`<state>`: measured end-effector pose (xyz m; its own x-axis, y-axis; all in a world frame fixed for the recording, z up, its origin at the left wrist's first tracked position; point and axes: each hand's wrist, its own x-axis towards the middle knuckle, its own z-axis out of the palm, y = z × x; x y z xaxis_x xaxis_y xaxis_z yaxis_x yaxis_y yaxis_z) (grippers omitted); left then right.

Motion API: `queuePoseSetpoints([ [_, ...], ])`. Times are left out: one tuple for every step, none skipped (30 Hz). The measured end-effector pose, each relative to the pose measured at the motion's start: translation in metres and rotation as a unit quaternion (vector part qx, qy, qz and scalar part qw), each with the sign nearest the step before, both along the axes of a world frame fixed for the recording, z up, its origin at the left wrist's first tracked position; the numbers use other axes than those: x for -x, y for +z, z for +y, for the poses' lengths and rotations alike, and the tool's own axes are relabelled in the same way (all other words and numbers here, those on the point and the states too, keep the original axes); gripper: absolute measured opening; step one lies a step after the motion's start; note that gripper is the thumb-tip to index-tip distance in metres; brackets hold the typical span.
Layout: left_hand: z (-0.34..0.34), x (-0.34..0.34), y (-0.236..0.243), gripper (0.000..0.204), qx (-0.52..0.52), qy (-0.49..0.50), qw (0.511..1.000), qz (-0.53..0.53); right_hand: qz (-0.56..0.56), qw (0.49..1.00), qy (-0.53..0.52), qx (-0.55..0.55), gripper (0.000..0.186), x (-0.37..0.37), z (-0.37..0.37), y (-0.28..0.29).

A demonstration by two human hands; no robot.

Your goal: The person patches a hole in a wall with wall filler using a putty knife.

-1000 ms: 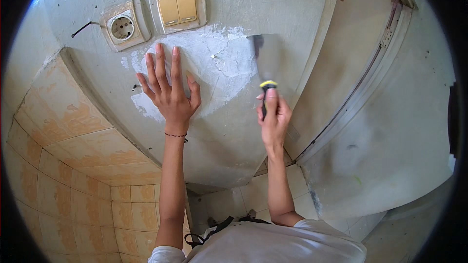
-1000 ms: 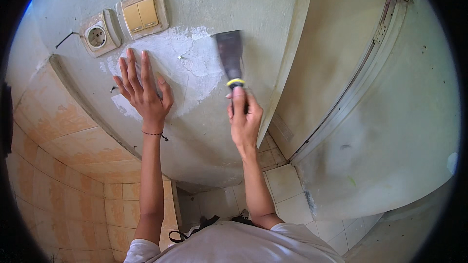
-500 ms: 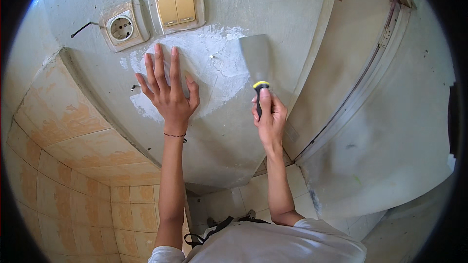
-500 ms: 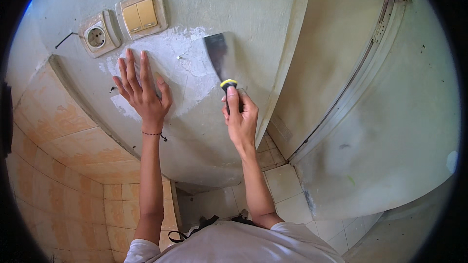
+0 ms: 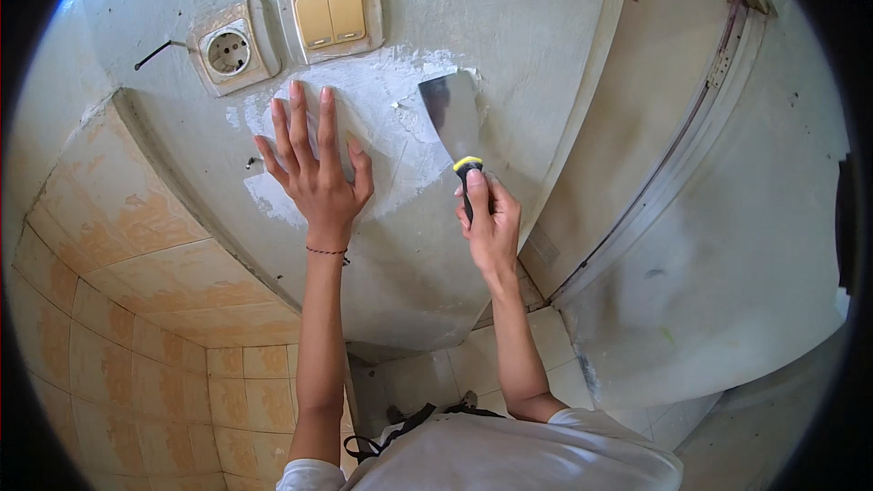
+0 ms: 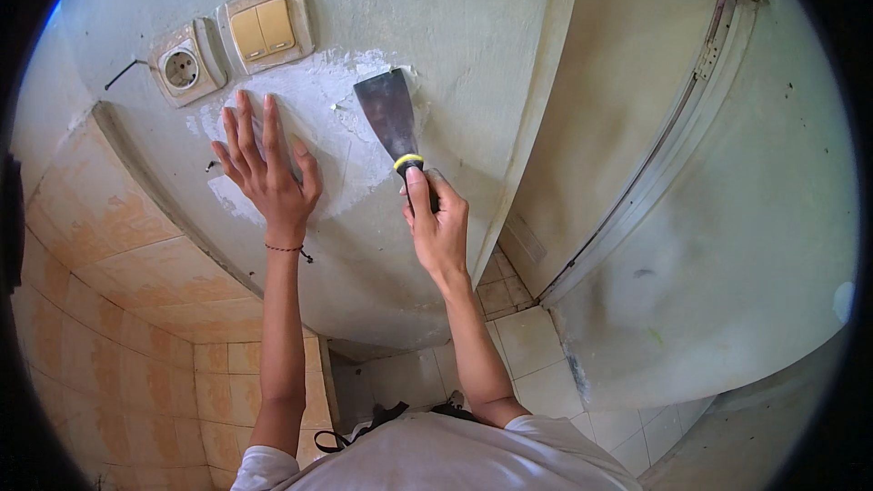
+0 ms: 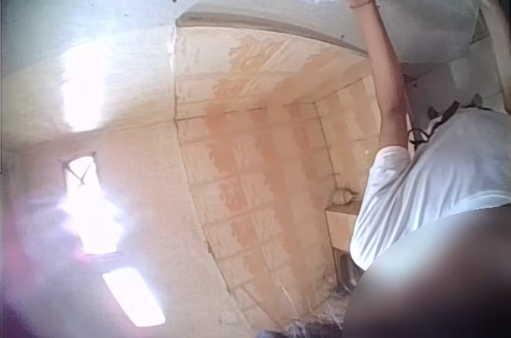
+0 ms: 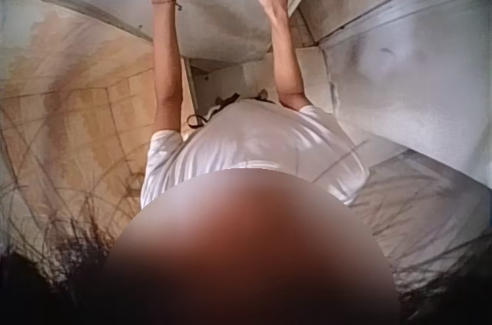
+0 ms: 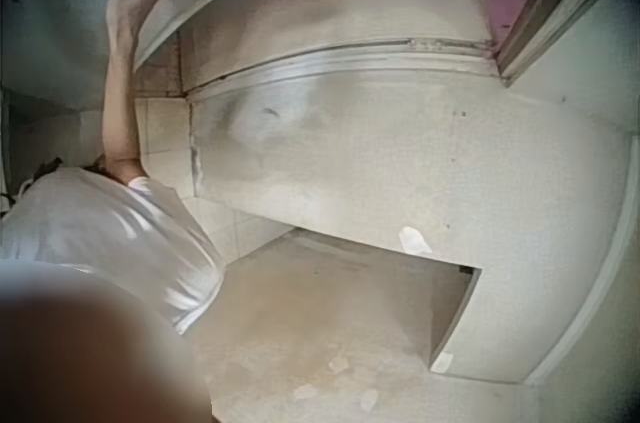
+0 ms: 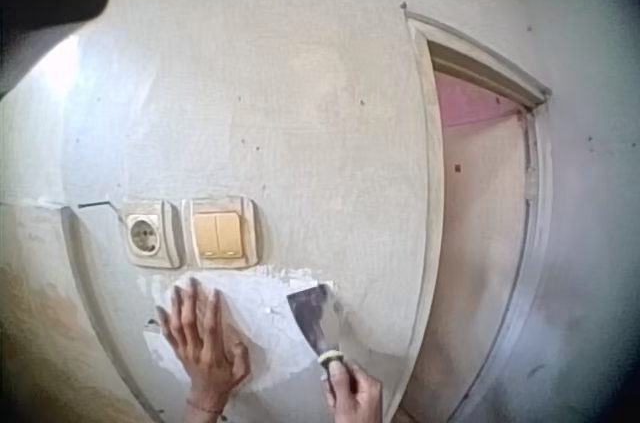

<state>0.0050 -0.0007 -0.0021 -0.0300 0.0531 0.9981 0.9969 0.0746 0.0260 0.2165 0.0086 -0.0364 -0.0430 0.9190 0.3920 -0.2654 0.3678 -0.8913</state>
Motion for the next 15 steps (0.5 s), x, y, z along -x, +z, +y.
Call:
queuePoseSetpoints([
  [-0.0008, 0.0008, 0.0001, 0.068, 0.0, 0.001, 1.0, 0.0, -0.026, 0.999, 0.014, -0.015, 0.044, 0.0001, -0.0004, -0.0004],
  [-0.0015, 0.0015, 0.0003, 0.069, -0.001, 0.001, 1.0, 0.002, 0.037, 0.999, -0.023, 0.004, 0.044, 0.0021, 0.002, -0.0023],
  [-0.002, 0.0022, 0.0004, 0.069, -0.002, 0.0, 1.0, 0.004, 0.037, 0.999, -0.022, 0.005, 0.044, 0.0029, 0.0033, -0.0009],
  [-0.001, 0.0018, 0.0002, 0.069, -0.002, 0.0, 1.0, 0.003, 0.045, 0.999, -0.024, 0.015, 0.044, 0.0024, 0.0046, 0.0015],
  [0.0002, 0.0014, -0.0002, 0.069, -0.003, -0.001, 1.0, 0.004, 0.052, 0.998, -0.026, 0.025, 0.043, 0.0015, 0.0044, 0.0034],
  [0.0008, 0.0008, -0.0006, 0.069, -0.003, -0.002, 1.0, 0.004, 0.003, 1.0, 0.001, 0.005, 0.044, 0.0019, 0.0014, 0.0065],
  [0.0008, 0.0008, -0.0003, 0.069, -0.003, -0.004, 1.0, 0.004, 0.003, 1.0, -0.001, 0.004, 0.044, 0.0012, 0.0013, 0.0046],
  [0.0003, 0.0007, 0.0002, 0.069, -0.005, -0.002, 1.0, 0.003, 0.002, 1.0, 0.006, -0.006, 0.045, 0.0004, 0.0011, 0.0011],
  [0.0004, 0.0004, 0.0004, 0.069, -0.006, -0.001, 1.0, 0.002, 0.002, 1.0, 0.012, -0.017, 0.045, -0.0004, 0.001, -0.0008],
  [-0.0001, 0.0009, 0.0, 0.069, -0.005, 0.001, 1.0, 0.002, 0.075, 0.997, -0.005, 0.013, 0.045, 0.0012, -0.003, 0.0041],
  [0.0002, 0.0015, -0.0003, 0.069, -0.006, 0.0, 1.0, 0.004, 0.075, 0.997, -0.003, 0.014, 0.045, 0.0032, -0.0013, 0.0024],
  [0.0001, 0.0021, -0.0005, 0.069, -0.006, -0.001, 1.0, 0.006, 0.04, 0.999, -0.003, 0.014, 0.045, 0.0054, 0.0023, -0.0004],
  [0.0001, 0.0014, -0.0003, 0.069, -0.005, -0.002, 1.0, 0.005, 0.005, 1.0, -0.007, 0.014, 0.045, 0.0054, 0.0036, -0.002],
  [-0.0002, 0.0006, 0.0003, 0.069, -0.004, -0.002, 1.0, 0.003, -0.063, 0.997, 0.032, -0.017, 0.045, 0.0037, 0.0032, -0.0023],
  [-0.0002, -0.0002, 0.0004, 0.069, -0.004, -0.001, 1.0, 0.001, -0.064, 0.997, 0.03, -0.016, 0.045, 0.0024, 0.0017, -0.0033],
])
